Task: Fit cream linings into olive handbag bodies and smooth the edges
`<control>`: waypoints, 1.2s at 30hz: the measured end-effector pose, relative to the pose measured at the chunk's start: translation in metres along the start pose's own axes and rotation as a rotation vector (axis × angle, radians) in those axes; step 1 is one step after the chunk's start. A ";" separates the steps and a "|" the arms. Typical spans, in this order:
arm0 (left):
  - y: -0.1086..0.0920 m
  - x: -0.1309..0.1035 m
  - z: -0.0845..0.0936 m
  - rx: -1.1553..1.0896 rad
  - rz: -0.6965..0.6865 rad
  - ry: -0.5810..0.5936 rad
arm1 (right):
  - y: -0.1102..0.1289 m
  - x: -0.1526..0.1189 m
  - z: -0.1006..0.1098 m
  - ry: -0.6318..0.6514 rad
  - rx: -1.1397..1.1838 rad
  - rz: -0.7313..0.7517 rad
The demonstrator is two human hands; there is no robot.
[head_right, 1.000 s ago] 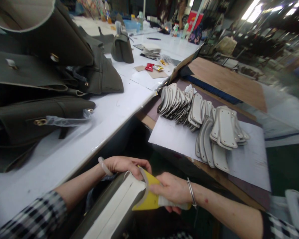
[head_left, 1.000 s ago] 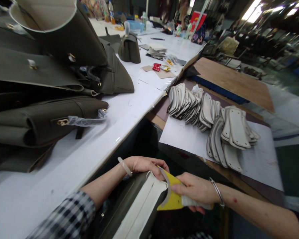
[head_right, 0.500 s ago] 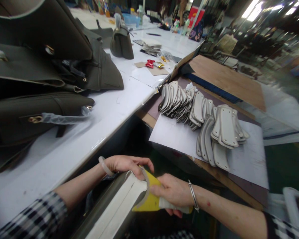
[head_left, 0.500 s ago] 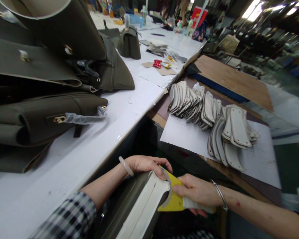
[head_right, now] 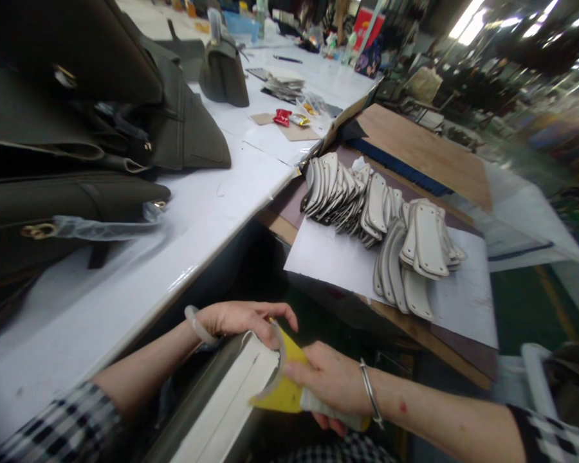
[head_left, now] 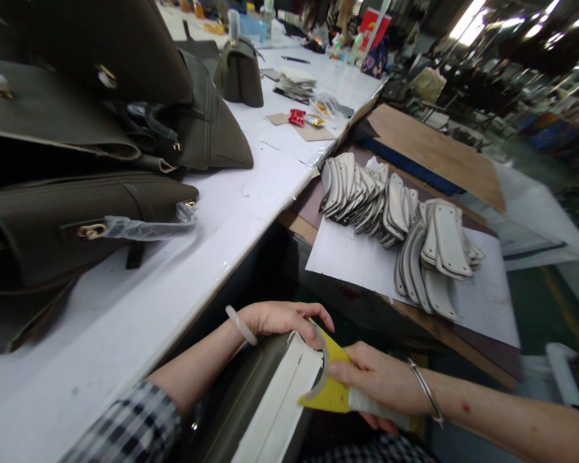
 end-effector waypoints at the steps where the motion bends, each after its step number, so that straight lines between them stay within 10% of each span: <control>1: -0.001 0.000 0.000 -0.003 0.001 0.001 | -0.001 0.000 -0.002 -0.012 0.019 -0.008; 20: -0.023 -0.010 0.000 0.153 -0.097 -0.072 | 0.002 0.019 -0.045 -0.128 0.360 0.096; 28: -0.020 -0.076 0.014 0.155 -0.295 -0.549 | -0.015 0.011 -0.083 -0.138 0.438 0.148; 36: 0.014 -0.101 -0.002 0.199 -0.219 -0.769 | -0.002 -0.025 0.008 -0.683 0.485 0.467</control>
Point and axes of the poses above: each hand's wrist, its own x-axis towards the middle knuckle, its own z-axis out of the back of the hand, y = z × x, the point moved 9 cm from there along x, towards the middle knuckle, and after that the axes turned 4 degrees about -y, right-handed, at the moved point
